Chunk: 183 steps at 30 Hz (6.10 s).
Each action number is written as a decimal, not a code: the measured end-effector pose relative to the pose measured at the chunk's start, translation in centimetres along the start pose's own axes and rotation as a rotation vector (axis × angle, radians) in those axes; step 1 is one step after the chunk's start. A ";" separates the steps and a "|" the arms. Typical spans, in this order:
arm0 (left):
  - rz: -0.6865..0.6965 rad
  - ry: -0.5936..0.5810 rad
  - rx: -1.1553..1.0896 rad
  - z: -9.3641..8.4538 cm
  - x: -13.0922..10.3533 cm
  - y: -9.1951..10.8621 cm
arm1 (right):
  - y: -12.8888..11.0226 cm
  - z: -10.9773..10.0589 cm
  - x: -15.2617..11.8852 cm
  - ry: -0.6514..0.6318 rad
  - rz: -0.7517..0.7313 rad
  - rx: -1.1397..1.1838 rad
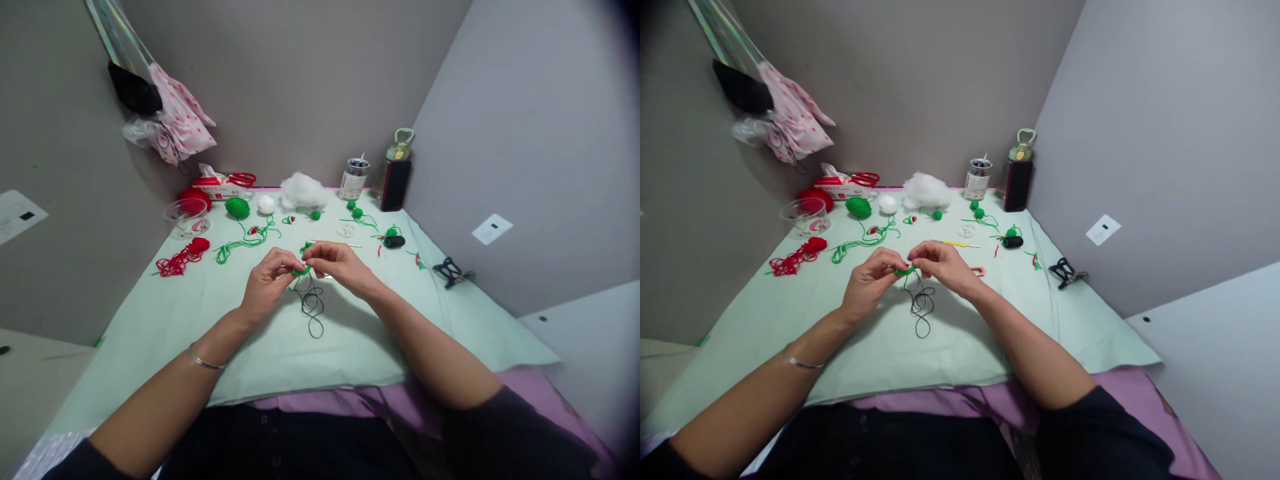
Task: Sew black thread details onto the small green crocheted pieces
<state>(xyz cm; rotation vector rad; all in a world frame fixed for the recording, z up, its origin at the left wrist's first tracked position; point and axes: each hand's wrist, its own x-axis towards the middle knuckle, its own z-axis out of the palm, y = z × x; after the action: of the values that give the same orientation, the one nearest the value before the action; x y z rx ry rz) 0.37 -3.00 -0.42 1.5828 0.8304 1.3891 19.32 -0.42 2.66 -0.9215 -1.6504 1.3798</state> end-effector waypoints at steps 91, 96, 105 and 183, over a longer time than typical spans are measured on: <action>-0.108 0.129 -0.143 -0.9 1.0 -0.7 | 0.5 0.3 0.1 -0.080 0.244 0.355; -0.101 0.133 -0.133 -0.8 1.0 -0.8 | 0.5 0.2 0.1 -0.084 0.261 0.368; -0.066 0.166 -0.070 -0.6 0.7 -0.6 | 0.9 0.4 0.2 -0.084 0.253 0.432; -0.337 0.200 -0.238 -2.3 2.2 -1.0 | -0.4 0.3 -0.3 0.065 -0.202 0.170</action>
<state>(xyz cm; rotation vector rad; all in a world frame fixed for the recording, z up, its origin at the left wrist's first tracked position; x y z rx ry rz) -1.52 -0.26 -0.35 1.0796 0.9602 1.3547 19.17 -0.89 2.98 -0.6756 -1.5064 1.3151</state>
